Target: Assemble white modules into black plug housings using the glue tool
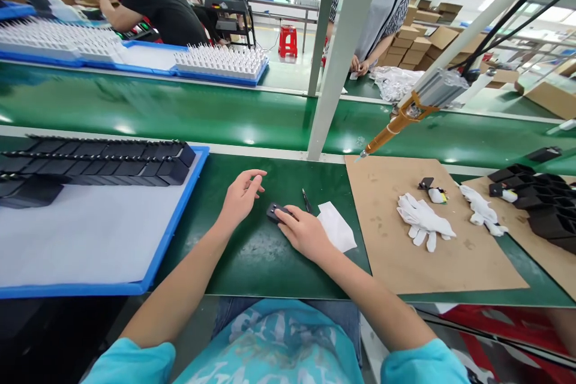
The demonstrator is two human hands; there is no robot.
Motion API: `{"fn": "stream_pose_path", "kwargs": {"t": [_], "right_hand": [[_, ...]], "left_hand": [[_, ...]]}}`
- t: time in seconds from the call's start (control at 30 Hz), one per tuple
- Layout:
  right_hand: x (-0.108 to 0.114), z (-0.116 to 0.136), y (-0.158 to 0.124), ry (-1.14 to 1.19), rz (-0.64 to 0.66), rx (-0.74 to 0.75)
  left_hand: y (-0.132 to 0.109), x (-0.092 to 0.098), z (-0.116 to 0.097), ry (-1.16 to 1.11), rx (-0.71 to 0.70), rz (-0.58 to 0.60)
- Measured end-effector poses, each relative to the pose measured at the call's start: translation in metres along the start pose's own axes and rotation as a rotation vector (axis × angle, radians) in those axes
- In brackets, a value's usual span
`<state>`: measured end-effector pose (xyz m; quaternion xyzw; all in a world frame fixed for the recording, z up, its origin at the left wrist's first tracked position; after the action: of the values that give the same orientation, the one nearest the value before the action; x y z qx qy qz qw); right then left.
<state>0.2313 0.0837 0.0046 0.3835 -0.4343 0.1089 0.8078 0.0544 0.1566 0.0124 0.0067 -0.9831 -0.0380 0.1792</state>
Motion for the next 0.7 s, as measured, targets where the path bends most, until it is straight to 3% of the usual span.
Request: {"fn": "stream_pose_path", "kwargs": {"t": [0.13,0.3,0.4,0.5,0.6,0.7], "right_hand": [[0.004,-0.007,-0.006,0.031,-0.116,-0.077],[-0.009,-0.009,-0.009,0.124,0.060,-0.057],[0.000,-0.017,-0.004,0.369,-0.071,-0.265],[0.009,-0.022,0.006,0.750,-0.240,-0.480],[0.003,-0.020,0.013,1.116,-0.251,-0.662],[-0.012,-0.013,0.013,1.325,-0.213,-0.770]], "left_hand": [[-0.002,-0.001,-0.002,-0.005,-0.008,0.012],[-0.003,0.000,-0.004,-0.014,0.002,-0.003],[-0.007,-0.001,-0.007,-0.021,-0.042,0.025],[-0.015,-0.009,-0.016,-0.032,-0.198,0.144],[-0.028,-0.020,-0.024,0.047,-0.353,0.240],[-0.038,-0.026,-0.029,0.099,-0.413,0.167]]}}
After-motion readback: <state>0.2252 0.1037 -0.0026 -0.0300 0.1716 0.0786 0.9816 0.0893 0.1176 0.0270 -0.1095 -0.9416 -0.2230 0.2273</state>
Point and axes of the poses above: each hand's wrist, its own y-axis towards the middle knuckle, its own x-axis out of the back of the hand, z = x × y, the point moved 4 cm from there along y, towards the middle knuckle, and after that the axes turned 8 degrees about x, right-handed, at the moved point
